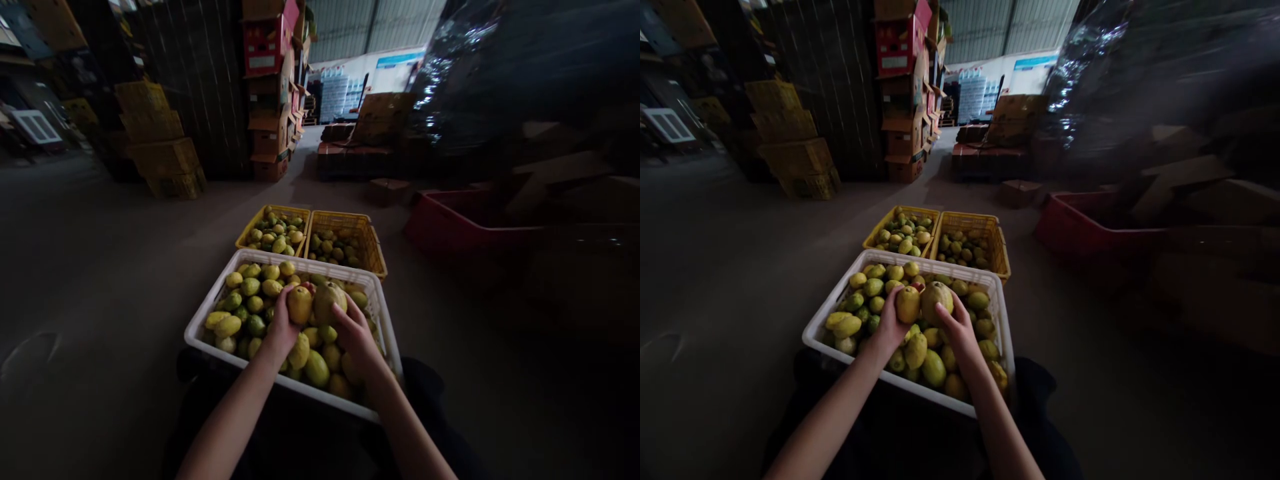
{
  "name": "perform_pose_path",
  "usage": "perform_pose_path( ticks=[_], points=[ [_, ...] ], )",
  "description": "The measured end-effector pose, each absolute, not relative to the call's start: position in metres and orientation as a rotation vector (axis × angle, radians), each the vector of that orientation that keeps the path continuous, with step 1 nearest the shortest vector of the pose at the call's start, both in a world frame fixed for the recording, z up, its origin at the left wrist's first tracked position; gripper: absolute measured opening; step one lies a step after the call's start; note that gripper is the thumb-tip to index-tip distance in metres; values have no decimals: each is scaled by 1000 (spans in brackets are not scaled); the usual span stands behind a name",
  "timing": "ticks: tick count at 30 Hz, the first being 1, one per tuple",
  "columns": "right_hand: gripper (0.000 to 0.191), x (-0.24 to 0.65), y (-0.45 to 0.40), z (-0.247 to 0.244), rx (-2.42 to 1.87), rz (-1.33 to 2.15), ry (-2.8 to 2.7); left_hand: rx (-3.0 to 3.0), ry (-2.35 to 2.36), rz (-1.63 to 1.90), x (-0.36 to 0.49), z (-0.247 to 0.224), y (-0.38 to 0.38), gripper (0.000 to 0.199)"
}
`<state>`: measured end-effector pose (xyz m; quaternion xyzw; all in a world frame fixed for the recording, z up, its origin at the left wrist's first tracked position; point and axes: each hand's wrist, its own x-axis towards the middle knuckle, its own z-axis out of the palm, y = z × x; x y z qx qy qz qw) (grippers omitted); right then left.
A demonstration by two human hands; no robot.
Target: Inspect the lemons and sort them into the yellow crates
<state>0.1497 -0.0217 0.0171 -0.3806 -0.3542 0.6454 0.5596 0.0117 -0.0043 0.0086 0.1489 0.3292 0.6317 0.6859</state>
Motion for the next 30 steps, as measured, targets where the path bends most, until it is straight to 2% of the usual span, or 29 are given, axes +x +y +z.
perform_pose_path(
  ticks=[6, 14, 22, 28, 30],
  points=[
    [43, 153, -22, 16, -843, 1561, -834, 199, 604, 1366, 14, 33, -9, 26],
    [43, 148, -16, 11, -809, 1609, -741, 111, 608, 1390, 16, 36, -9, 33],
    [40, 148, -17, 14, -797, 1627, -732, 62, 594, 1384, 13, 38, -11, 26],
    [44, 151, -24, 10, -951, 1409, -955, 165, 643, 1450, 13, 32, -11, 19],
    [46, 152, -28, 11, -932, 1300, -1101, 217, 688, 1478, 12, 30, -11, 22]
  ],
)
